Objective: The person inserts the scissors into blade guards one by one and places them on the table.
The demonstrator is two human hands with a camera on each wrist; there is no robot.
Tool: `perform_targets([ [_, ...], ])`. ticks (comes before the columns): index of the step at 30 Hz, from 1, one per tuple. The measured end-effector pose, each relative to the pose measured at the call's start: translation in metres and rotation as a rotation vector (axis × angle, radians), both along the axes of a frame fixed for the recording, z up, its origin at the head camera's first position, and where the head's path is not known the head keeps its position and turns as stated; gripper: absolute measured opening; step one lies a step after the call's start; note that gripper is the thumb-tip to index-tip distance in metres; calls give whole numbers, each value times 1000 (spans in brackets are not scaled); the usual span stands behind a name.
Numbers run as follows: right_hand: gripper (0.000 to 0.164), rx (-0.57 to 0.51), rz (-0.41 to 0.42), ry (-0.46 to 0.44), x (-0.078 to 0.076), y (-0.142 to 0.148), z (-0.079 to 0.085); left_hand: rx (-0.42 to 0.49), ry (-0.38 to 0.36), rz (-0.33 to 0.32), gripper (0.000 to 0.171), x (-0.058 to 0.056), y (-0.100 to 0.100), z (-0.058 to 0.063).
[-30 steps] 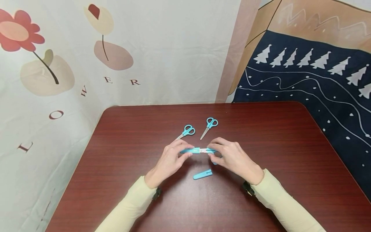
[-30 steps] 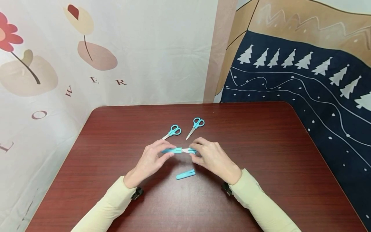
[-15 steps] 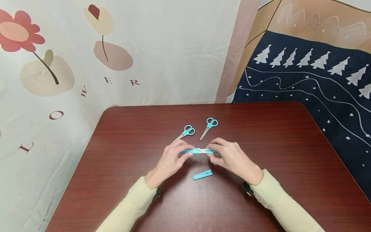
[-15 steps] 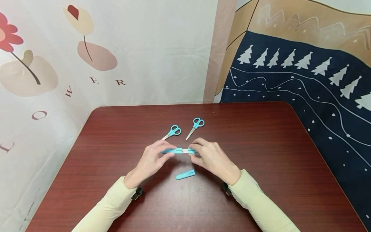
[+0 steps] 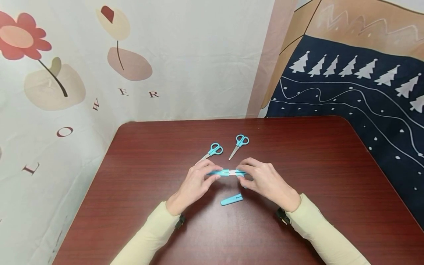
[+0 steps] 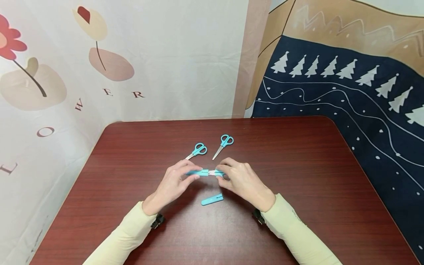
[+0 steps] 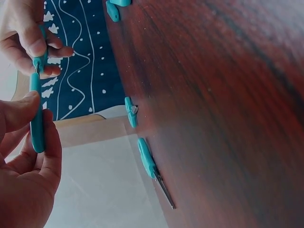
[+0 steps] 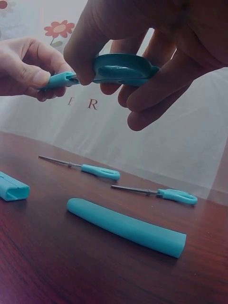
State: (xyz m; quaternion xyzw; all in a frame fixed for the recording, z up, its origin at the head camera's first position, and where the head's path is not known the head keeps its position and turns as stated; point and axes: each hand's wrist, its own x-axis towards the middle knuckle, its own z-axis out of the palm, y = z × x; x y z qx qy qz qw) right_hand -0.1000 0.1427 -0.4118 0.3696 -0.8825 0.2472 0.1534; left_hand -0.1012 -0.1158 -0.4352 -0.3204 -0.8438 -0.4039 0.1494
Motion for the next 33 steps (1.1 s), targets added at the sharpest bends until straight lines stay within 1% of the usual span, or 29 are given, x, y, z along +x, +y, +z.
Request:
perform_targets([
  [4,20,3,-5,10,0,0,0,-6,-10,4,21,0,0,0],
  [10,21,6,-3,17,0,0,0,-3,4,6,22,1,1,1],
  [20,21,-1,3,-4,0,-1,-2,2,0,-3,21,0,2,-2],
  [26,20,0,1,12,0,-1,-2,-6,16,-6,20,0,2,-2],
  [33,19,-4,-1,21,0,-3,-2,6,39,-29,20,-2,2,-4],
])
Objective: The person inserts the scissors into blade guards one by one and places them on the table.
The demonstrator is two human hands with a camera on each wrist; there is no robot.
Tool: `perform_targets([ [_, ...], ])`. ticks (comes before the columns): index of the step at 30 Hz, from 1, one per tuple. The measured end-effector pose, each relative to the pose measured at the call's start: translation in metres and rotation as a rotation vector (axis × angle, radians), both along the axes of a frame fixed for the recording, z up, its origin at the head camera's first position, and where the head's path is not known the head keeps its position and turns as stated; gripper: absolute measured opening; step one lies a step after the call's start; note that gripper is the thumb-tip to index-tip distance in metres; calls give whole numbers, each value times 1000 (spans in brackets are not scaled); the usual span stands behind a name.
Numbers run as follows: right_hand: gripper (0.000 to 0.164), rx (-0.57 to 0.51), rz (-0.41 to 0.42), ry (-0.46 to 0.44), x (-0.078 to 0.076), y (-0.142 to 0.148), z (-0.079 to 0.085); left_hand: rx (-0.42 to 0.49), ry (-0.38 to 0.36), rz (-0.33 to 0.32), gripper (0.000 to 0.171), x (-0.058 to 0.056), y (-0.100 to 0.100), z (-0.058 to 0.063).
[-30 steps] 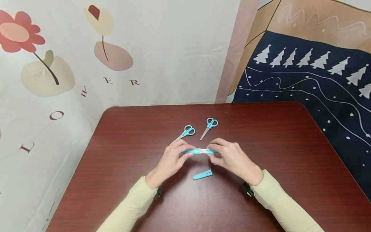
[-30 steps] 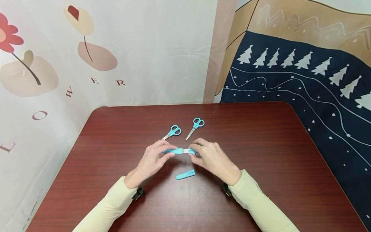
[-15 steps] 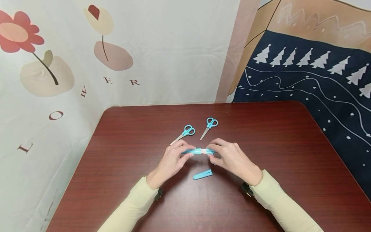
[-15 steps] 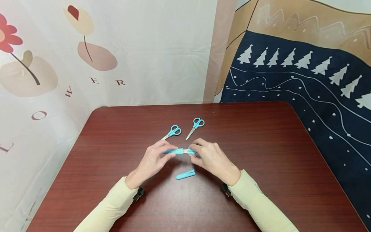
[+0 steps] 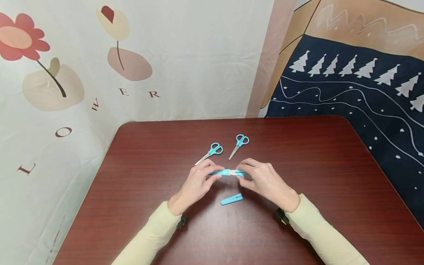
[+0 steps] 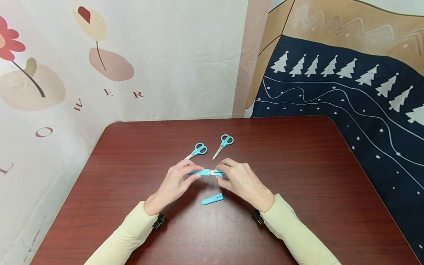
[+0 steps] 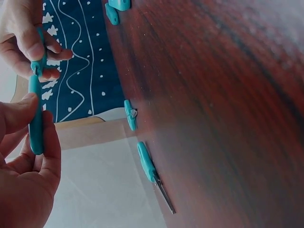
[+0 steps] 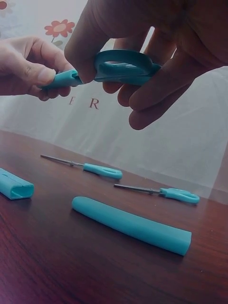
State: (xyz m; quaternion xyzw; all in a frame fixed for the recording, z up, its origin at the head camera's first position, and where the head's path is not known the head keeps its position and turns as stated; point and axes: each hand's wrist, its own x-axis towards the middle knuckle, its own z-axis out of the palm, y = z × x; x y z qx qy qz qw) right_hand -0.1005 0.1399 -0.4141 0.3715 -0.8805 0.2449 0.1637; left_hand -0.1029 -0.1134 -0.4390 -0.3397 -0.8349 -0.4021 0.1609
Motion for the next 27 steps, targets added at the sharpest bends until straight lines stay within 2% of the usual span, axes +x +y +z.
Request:
perform_targets([
  [27,20,-13,-1,-4,1,-2,1,1,-11,6,20,1,1,2],
])
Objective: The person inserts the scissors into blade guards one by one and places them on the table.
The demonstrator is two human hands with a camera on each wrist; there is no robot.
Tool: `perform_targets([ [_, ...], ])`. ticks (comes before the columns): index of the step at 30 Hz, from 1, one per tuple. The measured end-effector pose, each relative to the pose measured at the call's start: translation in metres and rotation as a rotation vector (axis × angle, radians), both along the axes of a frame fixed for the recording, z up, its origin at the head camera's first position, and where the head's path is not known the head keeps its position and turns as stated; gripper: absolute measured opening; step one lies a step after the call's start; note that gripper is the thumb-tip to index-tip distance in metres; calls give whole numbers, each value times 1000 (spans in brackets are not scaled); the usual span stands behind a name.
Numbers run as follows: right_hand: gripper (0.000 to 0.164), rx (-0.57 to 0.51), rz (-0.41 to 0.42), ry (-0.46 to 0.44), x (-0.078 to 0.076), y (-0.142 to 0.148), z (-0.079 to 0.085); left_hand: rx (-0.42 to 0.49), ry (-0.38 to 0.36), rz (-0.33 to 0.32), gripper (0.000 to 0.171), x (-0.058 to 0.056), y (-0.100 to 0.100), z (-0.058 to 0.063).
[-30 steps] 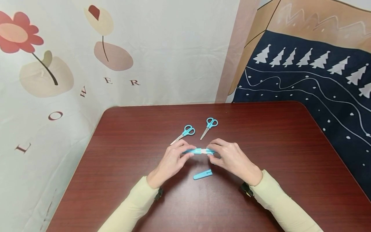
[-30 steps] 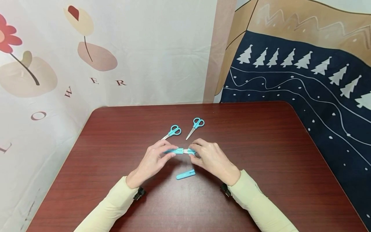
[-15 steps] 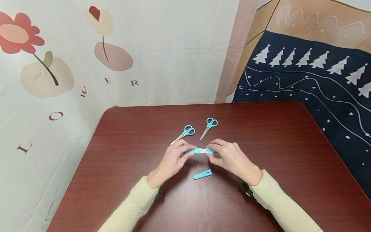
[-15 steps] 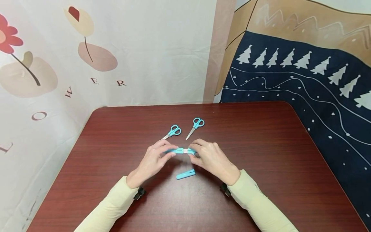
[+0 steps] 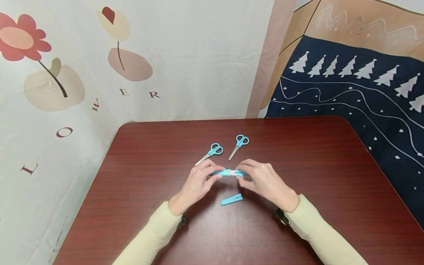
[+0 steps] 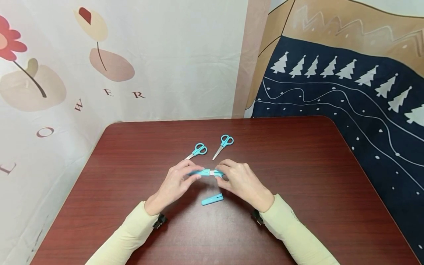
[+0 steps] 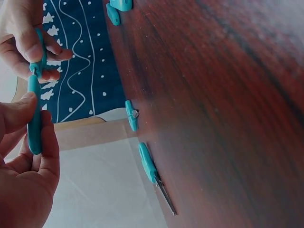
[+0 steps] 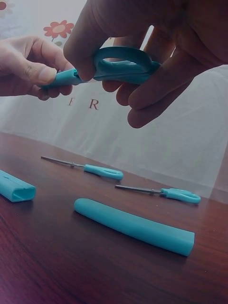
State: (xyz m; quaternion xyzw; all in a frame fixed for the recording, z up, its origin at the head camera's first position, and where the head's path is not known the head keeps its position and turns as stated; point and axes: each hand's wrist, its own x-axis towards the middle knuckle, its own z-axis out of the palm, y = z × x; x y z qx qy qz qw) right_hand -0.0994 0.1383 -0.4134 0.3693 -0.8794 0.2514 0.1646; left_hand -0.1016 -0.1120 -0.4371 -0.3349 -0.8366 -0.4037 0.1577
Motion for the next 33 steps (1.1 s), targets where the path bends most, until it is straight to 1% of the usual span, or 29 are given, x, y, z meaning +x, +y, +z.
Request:
perform_targets([
  [7,20,3,2,11,-1,0,-1,14,16,-6,21,0,1,0],
  [16,20,-1,1,0,-1,-1,-1,6,10,-2,20,-1,0,-1],
  [27,20,-5,3,10,-1,-2,-2,5,4,4,20,-1,0,-1],
  [33,20,-3,-4,8,-1,-2,-2,-7,13,11,21,-1,1,0],
])
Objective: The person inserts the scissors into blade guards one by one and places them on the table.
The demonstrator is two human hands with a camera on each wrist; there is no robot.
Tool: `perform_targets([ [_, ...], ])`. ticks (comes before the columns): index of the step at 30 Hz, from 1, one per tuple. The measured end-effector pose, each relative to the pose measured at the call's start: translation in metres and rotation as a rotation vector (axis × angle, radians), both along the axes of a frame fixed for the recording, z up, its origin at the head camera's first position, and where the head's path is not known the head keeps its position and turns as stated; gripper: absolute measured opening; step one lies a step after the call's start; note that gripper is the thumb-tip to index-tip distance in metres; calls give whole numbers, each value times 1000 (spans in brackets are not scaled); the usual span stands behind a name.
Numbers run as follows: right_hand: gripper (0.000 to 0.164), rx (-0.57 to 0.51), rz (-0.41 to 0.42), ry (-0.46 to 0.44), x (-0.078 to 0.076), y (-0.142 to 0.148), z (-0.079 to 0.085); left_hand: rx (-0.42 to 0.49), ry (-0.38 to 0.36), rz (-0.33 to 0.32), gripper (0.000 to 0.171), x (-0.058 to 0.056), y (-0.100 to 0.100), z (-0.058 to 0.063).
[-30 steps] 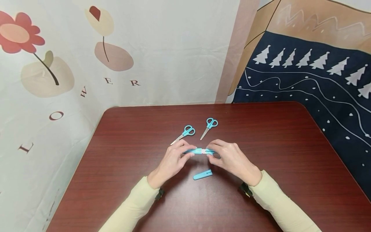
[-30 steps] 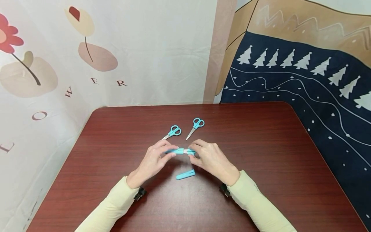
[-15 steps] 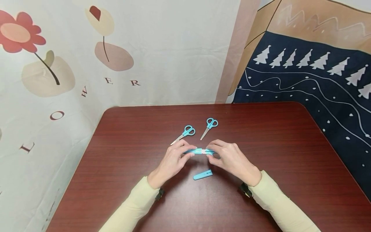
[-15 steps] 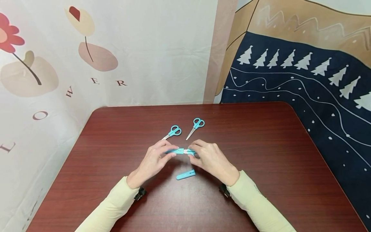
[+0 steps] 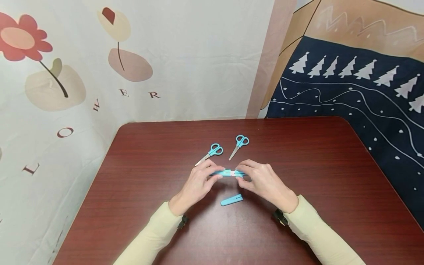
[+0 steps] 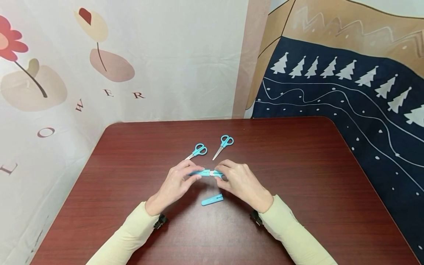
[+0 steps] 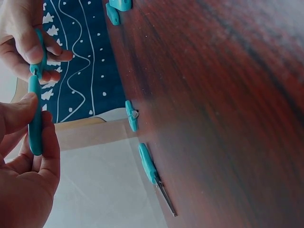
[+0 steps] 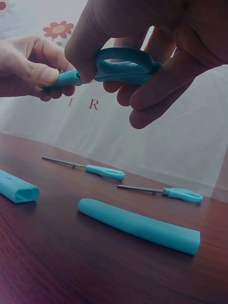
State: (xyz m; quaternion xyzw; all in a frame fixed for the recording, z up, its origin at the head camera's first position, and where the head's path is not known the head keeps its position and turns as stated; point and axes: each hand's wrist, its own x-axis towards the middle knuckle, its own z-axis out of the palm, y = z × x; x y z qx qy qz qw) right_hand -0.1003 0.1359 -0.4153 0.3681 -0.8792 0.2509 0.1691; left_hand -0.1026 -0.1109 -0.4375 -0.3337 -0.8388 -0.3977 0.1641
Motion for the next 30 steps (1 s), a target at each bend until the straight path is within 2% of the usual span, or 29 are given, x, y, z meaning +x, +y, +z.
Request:
perform_targets([
  [14,17,4,14,31,-1,0,-1,6,-11,-3,21,1,1,2],
  [30,18,0,25,10,-1,-1,-2,-14,-8,-1,21,1,2,2],
])
